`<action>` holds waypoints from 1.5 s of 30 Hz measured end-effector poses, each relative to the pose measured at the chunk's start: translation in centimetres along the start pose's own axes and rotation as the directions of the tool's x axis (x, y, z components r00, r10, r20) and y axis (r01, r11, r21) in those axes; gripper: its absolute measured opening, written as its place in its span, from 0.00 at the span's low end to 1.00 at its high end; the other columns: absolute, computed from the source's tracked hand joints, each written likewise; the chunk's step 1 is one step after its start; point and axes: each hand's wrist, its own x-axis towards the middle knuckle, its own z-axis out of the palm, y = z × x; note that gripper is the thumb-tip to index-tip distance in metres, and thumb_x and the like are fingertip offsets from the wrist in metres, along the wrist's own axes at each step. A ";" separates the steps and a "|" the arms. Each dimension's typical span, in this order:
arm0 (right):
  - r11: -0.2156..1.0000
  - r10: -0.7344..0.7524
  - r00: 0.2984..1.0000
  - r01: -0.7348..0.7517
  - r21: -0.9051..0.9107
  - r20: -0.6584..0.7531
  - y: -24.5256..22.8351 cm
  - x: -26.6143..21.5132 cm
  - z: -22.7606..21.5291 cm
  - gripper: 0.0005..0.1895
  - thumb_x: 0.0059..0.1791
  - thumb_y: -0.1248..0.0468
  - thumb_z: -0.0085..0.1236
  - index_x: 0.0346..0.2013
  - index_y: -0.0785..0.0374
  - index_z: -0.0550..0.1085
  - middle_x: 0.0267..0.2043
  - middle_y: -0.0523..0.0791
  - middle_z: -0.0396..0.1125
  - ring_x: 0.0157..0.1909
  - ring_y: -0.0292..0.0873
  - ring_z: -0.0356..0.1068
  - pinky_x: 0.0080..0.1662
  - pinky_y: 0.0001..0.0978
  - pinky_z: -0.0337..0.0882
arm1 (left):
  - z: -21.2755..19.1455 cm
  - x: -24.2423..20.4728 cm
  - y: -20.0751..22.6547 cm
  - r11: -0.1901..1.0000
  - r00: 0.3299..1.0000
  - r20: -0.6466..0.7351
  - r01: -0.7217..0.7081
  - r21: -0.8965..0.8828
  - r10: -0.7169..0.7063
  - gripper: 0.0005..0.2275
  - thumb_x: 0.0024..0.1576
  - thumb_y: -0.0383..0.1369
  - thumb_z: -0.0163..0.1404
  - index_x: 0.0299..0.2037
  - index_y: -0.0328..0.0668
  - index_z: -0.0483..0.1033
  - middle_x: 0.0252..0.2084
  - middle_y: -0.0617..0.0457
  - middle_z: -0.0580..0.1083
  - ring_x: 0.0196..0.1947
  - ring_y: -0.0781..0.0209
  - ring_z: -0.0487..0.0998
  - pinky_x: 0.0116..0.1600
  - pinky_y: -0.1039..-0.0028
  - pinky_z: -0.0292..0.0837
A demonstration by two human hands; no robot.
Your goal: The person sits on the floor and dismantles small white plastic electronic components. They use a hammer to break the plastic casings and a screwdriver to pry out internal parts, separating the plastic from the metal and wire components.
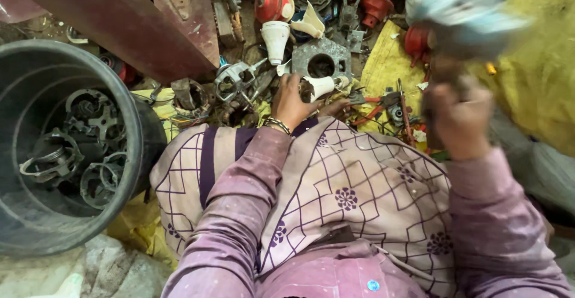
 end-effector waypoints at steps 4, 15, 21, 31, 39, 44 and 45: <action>0.778 0.235 0.925 0.004 -0.628 0.297 5.1 0.1 5.3 0.30 0.51 0.44 0.64 0.48 0.69 0.80 0.33 0.57 0.75 0.32 0.53 0.74 0.33 0.45 0.72 | -0.4 -0.3 0.4 0.999 0.999 0.010 0.046 0.021 -0.046 0.34 0.38 0.39 0.72 0.54 0.44 0.70 0.56 0.43 0.68 0.51 0.40 0.76 0.52 0.58 0.74; 0.988 0.015 1.000 -0.015 -0.155 -0.001 2.7 -1.2 1.4 0.18 0.60 0.55 0.62 0.35 0.66 0.73 0.24 0.45 0.71 0.23 0.34 0.69 0.28 0.30 0.67 | 0.1 -0.2 -0.3 0.998 1.000 -0.006 0.021 0.051 -0.021 0.35 0.39 0.41 0.72 0.56 0.41 0.68 0.56 0.40 0.67 0.52 0.38 0.74 0.53 0.56 0.73; 0.916 0.137 0.963 -0.033 -0.401 0.233 4.2 -0.2 4.5 0.27 0.54 0.48 0.62 0.51 0.72 0.77 0.32 0.52 0.73 0.29 0.48 0.74 0.31 0.44 0.73 | -0.2 -0.1 0.5 0.998 0.999 -0.017 0.036 0.056 -0.035 0.35 0.37 0.39 0.73 0.55 0.39 0.68 0.56 0.39 0.67 0.52 0.39 0.74 0.52 0.58 0.74; 0.542 0.258 0.966 -0.122 -0.832 0.027 4.8 0.2 2.8 0.33 0.51 0.35 0.65 0.38 0.67 0.79 0.32 0.59 0.73 0.34 0.61 0.75 0.39 0.54 0.74 | -0.1 -0.1 0.3 0.994 0.994 -0.069 -0.085 -0.071 0.080 0.31 0.39 0.36 0.73 0.52 0.38 0.71 0.50 0.40 0.70 0.53 0.40 0.71 0.58 0.59 0.70; 0.633 -0.047 0.999 0.033 -0.773 0.004 10.5 0.8 1.9 0.22 0.48 0.53 0.72 0.42 0.69 0.78 0.43 0.60 0.72 0.43 0.63 0.72 0.45 0.52 0.72 | -1.7 0.6 2.2 0.491 0.970 0.225 0.238 -0.838 -0.086 0.25 0.50 0.37 0.67 0.54 0.34 0.74 0.49 0.44 0.79 0.46 0.57 0.81 0.51 0.71 0.78; 0.796 -0.045 0.999 0.044 -0.603 0.014 9.3 0.6 2.3 0.17 0.50 0.58 0.70 0.44 0.70 0.78 0.45 0.59 0.70 0.45 0.62 0.71 0.48 0.50 0.71 | -2.3 0.2 2.5 0.875 0.988 0.098 0.153 -0.458 -0.121 0.25 0.46 0.36 0.68 0.51 0.32 0.76 0.44 0.44 0.79 0.40 0.58 0.79 0.42 0.70 0.76; 0.795 -0.056 0.998 0.057 -0.604 0.020 8.6 0.8 2.3 0.16 0.50 0.59 0.70 0.43 0.70 0.78 0.45 0.59 0.70 0.45 0.63 0.71 0.48 0.50 0.71 | -2.4 0.4 2.6 0.745 0.952 0.244 0.297 -0.597 -0.184 0.24 0.47 0.37 0.67 0.52 0.32 0.77 0.44 0.46 0.80 0.38 0.58 0.80 0.39 0.71 0.77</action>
